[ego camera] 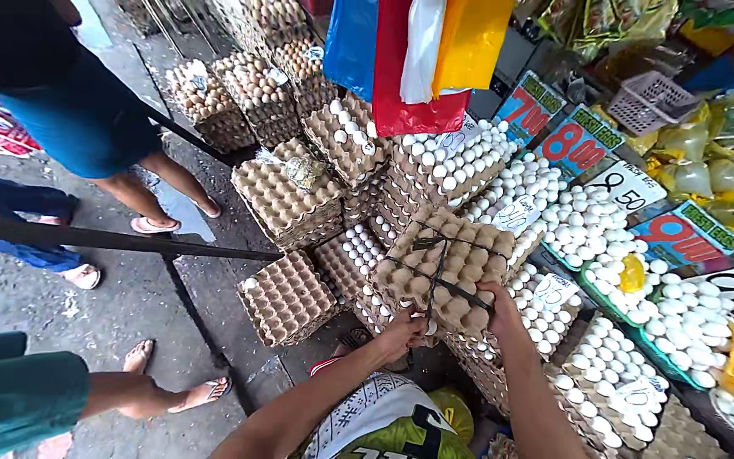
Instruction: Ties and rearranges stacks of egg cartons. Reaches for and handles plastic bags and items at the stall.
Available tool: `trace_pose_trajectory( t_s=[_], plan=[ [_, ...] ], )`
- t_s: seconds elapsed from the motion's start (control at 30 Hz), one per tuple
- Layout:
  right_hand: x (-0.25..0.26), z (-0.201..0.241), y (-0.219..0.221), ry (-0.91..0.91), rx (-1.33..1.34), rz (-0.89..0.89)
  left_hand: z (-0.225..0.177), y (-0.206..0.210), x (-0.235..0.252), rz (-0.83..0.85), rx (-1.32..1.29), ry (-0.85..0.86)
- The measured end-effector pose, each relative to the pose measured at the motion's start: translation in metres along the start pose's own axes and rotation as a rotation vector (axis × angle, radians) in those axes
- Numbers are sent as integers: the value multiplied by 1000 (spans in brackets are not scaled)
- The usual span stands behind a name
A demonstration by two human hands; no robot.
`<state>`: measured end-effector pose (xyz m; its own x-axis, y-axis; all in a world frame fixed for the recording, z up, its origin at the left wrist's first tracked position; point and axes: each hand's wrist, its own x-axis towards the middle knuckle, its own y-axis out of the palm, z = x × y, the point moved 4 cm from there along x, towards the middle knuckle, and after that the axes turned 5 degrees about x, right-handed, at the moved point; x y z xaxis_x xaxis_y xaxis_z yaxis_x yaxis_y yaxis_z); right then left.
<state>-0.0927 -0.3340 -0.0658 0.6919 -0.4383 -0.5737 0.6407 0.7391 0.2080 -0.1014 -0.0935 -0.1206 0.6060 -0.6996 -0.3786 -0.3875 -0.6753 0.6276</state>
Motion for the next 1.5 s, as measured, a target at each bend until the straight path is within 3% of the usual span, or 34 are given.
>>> trace_pose_trajectory(
  t_s=[0.07, 0.17, 0.3, 0.33, 0.37, 0.43, 0.5, 0.53, 0.6, 0.7, 0.77, 0.87, 1.0, 1.13, 1.23, 1.37, 1.5],
  plan=[
    [-17, 7, 8, -75, 60, 3, -12, 5, -9, -16, 90, 109],
    [-48, 11, 8, -237, 138, 58, -31, 13, -28, 27, 427, 355],
    [-86, 17, -8, -398, 369, 306, -75, 25, -67, 152, 1266, 617],
    [-93, 20, -13, -421, 405, 366, -95, 30, -80, 195, 1465, 561],
    [-101, 23, -19, -443, 408, 420, -119, 33, -93, 228, 1578, 378],
    [-113, 27, -33, -465, 378, 539, -171, 50, -97, 246, 1704, 208],
    [-132, 37, -36, -510, 311, 597, -216, 69, -73, 347, 1951, 226],
    [-142, 47, -32, -544, 259, 555, -237, 73, -58, 319, 1980, 266],
    [-144, 57, -36, -573, 146, 545, -282, 80, -20, 166, 2059, 178],
    [-131, 60, -45, -534, -16, 508, -334, 77, 48, 265, 2345, 779],
    [-130, 60, -30, -476, -152, 389, -355, 106, 52, 254, 2511, 841],
    [-117, 54, -15, -414, -185, 250, -348, 153, 27, 195, 2635, 635],
    [-89, 53, -21, -383, -48, 74, -324, 174, -31, 124, 2488, 514],
    [-73, 57, -24, -364, 136, -72, -264, 141, -83, 234, 2222, 475],
    [-74, 66, -15, -380, 229, -110, -194, 107, -94, 136, 1951, 578],
    [-82, 61, 1, -345, 353, -41, -127, 68, -88, 40, 1498, 709],
    [-78, 51, 11, -286, 337, 46, -102, 39, -90, 97, 1218, 636]
  ],
)
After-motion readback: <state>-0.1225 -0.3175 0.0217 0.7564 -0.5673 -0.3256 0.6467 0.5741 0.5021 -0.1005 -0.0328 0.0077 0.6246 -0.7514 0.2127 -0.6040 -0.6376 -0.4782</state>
